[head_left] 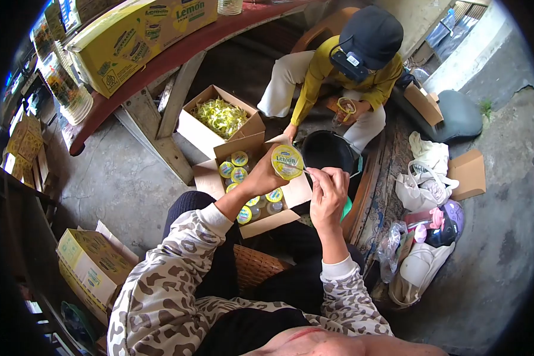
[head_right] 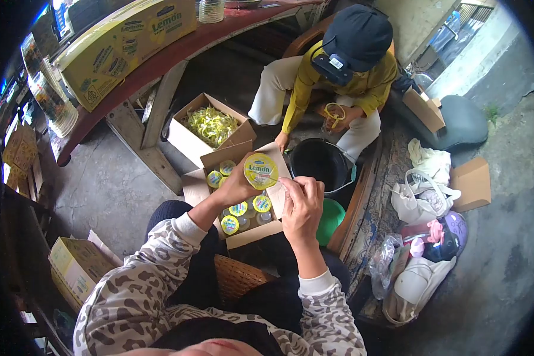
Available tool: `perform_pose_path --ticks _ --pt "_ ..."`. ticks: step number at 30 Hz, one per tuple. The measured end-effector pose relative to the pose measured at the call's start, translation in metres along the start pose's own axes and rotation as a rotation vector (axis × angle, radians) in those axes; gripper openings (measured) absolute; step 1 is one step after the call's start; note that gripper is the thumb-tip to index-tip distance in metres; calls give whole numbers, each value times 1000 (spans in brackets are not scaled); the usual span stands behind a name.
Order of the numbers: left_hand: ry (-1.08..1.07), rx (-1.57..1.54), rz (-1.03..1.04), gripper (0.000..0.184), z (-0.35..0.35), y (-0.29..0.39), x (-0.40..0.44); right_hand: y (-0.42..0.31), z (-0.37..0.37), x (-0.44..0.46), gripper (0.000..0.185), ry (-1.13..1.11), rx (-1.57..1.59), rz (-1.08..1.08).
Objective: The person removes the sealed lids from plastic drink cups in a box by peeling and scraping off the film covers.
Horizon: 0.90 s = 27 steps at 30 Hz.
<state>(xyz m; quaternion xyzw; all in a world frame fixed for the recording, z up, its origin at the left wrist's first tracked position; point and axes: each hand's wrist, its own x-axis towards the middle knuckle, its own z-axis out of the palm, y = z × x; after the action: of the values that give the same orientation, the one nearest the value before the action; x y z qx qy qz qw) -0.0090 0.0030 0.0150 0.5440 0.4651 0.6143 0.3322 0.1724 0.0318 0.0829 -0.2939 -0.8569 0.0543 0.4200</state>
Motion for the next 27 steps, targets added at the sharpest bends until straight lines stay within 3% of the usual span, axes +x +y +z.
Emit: perform_pose_path --ticks 5,13,27 --pt "-7 -53 -36 65 9 -10 -3 3 0 0 26 3 -11 -5" --pt "36 125 5 60 12 -11 -5 2 2 -2 26 -28 -24 -26" --pt "30 41 -41 59 20 -8 -9 -3 1 -1 25 -108 -175 -91"
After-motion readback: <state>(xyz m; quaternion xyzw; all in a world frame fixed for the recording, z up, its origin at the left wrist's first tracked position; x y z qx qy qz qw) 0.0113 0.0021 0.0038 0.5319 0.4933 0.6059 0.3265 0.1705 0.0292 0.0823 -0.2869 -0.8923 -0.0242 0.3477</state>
